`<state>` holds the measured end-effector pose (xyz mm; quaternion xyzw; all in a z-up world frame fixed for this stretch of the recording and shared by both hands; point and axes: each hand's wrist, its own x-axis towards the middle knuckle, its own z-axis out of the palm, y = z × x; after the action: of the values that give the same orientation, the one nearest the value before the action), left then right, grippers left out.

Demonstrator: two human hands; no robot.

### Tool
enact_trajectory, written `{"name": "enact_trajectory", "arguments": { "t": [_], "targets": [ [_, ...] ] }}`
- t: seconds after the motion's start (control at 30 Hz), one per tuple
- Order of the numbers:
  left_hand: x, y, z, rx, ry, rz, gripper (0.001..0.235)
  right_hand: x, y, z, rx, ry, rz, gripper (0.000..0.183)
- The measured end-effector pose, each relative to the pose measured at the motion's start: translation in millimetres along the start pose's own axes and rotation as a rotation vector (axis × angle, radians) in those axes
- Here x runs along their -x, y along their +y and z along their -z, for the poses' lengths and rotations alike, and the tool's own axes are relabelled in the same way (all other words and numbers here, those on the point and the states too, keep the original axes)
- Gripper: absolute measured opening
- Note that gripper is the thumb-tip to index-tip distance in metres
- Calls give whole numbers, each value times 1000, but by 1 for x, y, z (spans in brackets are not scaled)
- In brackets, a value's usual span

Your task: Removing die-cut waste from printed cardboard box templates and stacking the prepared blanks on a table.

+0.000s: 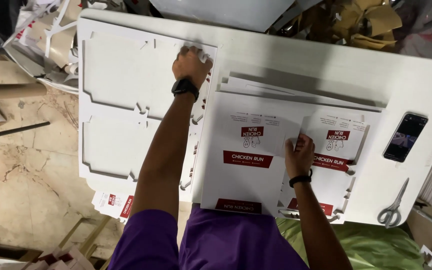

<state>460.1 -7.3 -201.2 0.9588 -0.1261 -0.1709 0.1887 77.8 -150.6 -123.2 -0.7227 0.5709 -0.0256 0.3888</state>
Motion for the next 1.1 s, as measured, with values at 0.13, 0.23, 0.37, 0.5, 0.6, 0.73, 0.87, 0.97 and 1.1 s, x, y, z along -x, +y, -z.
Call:
{"name": "enact_trajectory", "arguments": {
  "t": [0.13,0.23,0.37,0.5,0.6,0.73,0.87,0.97,1.1],
  "targets": [
    [-5,-1,-10,-17,-28,37,38,-3,12,-6,-2,28,48,40],
    [-20,-22,-48,-125,173,-17,23,-2,19,-8,53,24,96,49],
    [-17,-28,-61,-208,438,-133,20,-3,14,-8,67,15,27,50],
    [-1,-25,-39,-263,544,-306,18,4,-5,-11,89,27,-37,55],
    [-4,-30,-52,-323,501,-280,28,13,-1,-20,119,30,-29,54],
    [1,-22,-49,-319,417,-239,32,13,-4,-17,93,14,-49,56],
    [4,-21,-42,-231,426,-270,31,14,-10,-14,66,1,-36,55],
    [5,-25,-41,-164,396,-239,29,14,-4,-15,69,0,-30,56],
    [-17,-34,-68,-96,222,63,23,10,0,-16,75,-2,-54,56]
  ]
}}
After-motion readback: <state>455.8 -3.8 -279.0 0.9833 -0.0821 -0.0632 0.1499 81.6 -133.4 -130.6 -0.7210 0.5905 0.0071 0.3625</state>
